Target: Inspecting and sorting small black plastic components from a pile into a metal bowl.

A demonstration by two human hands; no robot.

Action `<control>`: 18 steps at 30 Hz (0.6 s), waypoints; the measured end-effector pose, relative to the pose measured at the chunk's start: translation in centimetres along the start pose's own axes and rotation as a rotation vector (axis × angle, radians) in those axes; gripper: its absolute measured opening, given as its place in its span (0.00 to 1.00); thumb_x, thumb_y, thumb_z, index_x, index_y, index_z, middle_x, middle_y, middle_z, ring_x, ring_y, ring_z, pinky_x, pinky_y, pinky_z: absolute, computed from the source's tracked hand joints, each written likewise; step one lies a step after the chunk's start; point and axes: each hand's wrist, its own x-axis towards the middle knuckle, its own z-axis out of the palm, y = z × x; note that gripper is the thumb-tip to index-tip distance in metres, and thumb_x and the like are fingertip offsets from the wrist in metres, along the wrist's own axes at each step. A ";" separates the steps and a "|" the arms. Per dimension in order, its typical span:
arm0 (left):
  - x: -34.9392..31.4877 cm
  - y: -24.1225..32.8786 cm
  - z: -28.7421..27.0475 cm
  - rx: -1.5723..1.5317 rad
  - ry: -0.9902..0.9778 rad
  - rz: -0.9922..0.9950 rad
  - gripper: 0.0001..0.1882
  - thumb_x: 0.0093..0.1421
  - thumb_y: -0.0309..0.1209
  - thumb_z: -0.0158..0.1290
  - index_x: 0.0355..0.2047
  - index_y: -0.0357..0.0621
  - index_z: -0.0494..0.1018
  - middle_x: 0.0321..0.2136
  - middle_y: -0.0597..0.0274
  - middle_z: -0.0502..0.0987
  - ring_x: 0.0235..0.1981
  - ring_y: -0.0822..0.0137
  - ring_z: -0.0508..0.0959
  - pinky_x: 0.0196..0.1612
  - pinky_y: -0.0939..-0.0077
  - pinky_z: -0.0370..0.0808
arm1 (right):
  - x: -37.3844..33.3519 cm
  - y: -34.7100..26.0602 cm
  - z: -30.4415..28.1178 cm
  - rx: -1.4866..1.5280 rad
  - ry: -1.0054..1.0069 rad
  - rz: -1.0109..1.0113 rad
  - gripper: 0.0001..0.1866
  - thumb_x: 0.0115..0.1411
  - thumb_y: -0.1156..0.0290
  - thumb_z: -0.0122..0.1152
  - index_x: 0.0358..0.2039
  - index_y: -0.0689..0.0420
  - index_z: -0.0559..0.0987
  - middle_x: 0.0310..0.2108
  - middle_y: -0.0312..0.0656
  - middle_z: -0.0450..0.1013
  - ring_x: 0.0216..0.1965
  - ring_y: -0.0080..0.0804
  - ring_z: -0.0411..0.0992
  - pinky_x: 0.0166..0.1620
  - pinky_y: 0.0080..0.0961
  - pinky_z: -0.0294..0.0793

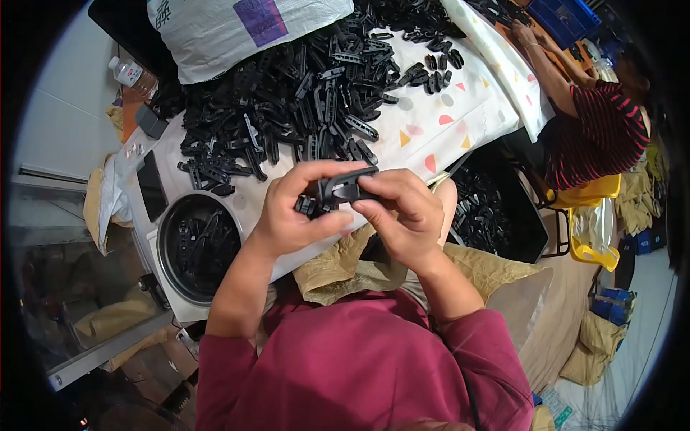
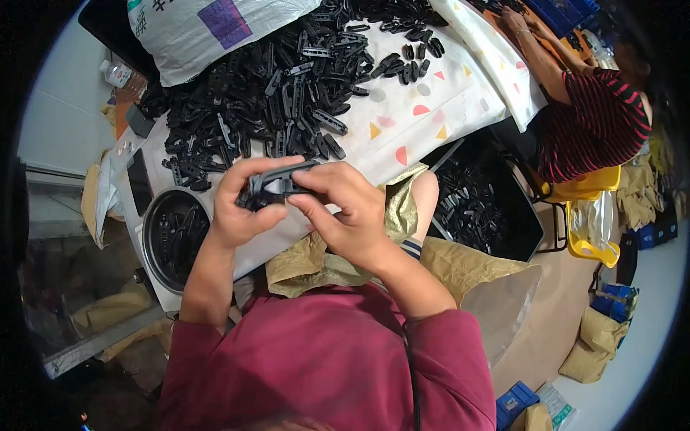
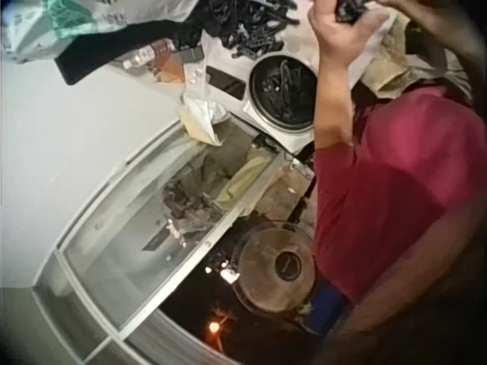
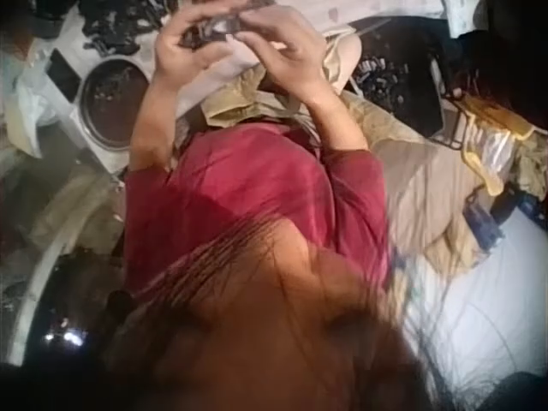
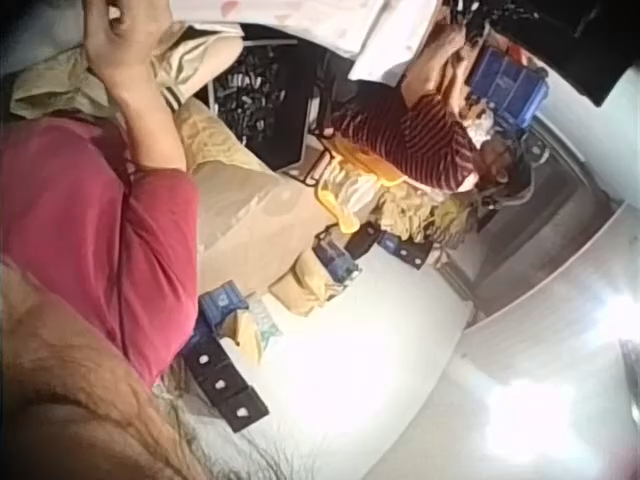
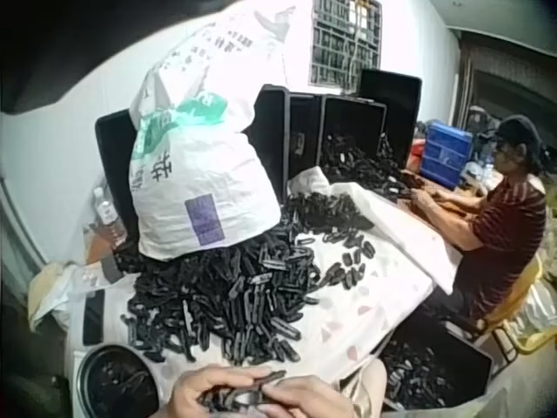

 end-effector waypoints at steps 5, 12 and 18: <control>-1.0 0.4 -0.3 -0.237 0.097 -0.083 0.16 0.47 0.24 0.60 0.37 0.34 0.71 0.38 0.47 0.75 0.43 0.60 0.75 0.49 0.68 0.70 | -0.3 0.0 1.6 -0.166 0.127 -0.123 0.22 0.45 0.78 0.67 0.42 0.64 0.72 0.36 0.45 0.68 0.32 0.27 0.71 0.31 0.18 0.74; -2.0 0.0 -0.4 -0.425 0.184 -0.240 0.22 0.48 0.39 0.62 0.37 0.36 0.70 0.35 0.46 0.75 0.24 0.68 0.76 0.26 0.81 0.74 | 0.5 -0.8 2.2 -0.543 0.066 -0.324 0.24 0.42 0.69 0.69 0.39 0.65 0.71 0.27 0.44 0.70 0.27 0.37 0.69 0.27 0.24 0.70; -2.6 1.3 -0.5 -0.433 0.232 -0.258 0.23 0.48 0.35 0.61 0.41 0.33 0.69 0.34 0.51 0.76 0.23 0.72 0.75 0.27 0.83 0.73 | 0.1 0.1 1.5 -0.446 -0.119 -0.263 0.22 0.45 0.71 0.67 0.41 0.64 0.71 0.30 0.47 0.71 0.27 0.37 0.70 0.28 0.26 0.69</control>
